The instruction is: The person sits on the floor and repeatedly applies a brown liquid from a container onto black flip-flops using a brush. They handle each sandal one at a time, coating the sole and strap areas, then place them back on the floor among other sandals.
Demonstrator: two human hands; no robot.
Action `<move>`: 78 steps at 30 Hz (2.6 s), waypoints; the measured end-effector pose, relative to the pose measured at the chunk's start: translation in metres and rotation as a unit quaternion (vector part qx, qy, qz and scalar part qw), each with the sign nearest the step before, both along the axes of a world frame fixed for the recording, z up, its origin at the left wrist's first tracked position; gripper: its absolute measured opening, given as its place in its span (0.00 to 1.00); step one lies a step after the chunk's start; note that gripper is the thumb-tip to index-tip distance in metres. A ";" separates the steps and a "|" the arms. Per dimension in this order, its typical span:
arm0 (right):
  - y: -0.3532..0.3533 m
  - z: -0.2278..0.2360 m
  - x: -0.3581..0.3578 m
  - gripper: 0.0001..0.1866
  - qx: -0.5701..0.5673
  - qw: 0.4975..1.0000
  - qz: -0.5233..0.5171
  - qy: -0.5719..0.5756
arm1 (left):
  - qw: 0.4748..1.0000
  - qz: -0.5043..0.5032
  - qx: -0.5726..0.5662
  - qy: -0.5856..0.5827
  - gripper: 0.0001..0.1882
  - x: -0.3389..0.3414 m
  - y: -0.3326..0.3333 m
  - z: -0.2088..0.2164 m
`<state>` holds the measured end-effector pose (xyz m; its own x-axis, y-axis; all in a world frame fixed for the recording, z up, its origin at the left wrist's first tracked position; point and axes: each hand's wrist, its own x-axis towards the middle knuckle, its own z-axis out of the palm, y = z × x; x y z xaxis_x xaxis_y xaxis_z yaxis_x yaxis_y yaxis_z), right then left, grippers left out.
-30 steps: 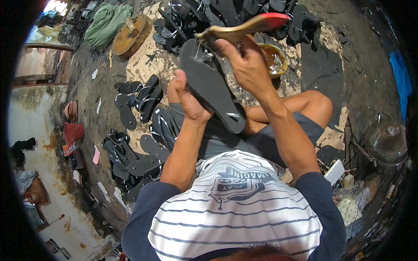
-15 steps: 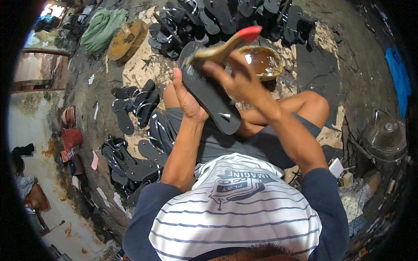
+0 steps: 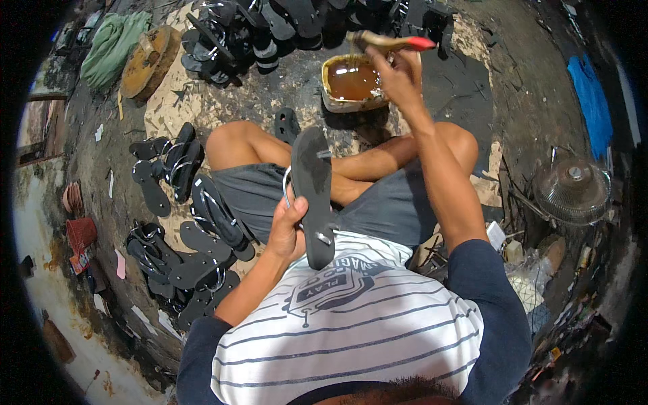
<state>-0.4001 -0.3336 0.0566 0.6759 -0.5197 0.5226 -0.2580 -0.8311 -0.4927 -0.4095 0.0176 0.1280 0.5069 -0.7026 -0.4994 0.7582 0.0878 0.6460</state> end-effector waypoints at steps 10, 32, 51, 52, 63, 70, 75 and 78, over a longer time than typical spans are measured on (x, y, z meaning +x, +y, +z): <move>0.012 0.083 -0.042 0.28 0.254 0.966 -0.050 -0.011 | 0.977 0.138 -0.157 -0.049 0.34 0.117 -0.106 -0.008; 0.110 0.111 0.014 0.13 -0.053 0.972 0.222 -0.050 | 0.926 -0.019 -0.367 0.083 0.30 0.120 -0.138 0.036; 0.024 0.134 -0.053 0.20 0.265 0.942 -0.102 -0.177 | 0.965 0.100 0.063 -0.233 0.29 0.312 -0.128 -0.025; 0.012 0.124 -0.064 0.19 0.331 0.913 -0.131 -0.202 | 0.956 0.104 0.091 -0.260 0.28 0.310 -0.102 -0.035; -0.037 0.032 -0.052 0.19 0.337 0.932 -0.065 -0.119 | 0.551 -0.243 0.723 -0.338 0.33 0.367 0.280 -0.167; -0.031 -0.038 -0.022 0.26 0.088 0.975 -0.080 0.188 | 0.526 -0.203 0.597 -0.570 0.17 0.351 0.257 -0.135; -0.005 -0.046 -0.008 0.22 0.014 0.944 -0.033 0.329 | 0.662 -0.027 0.542 -0.516 0.17 0.309 0.206 -0.022; -0.009 -0.039 -0.006 0.18 0.114 0.992 -0.046 0.005 | 0.658 0.152 0.338 -0.656 0.15 0.285 0.182 0.019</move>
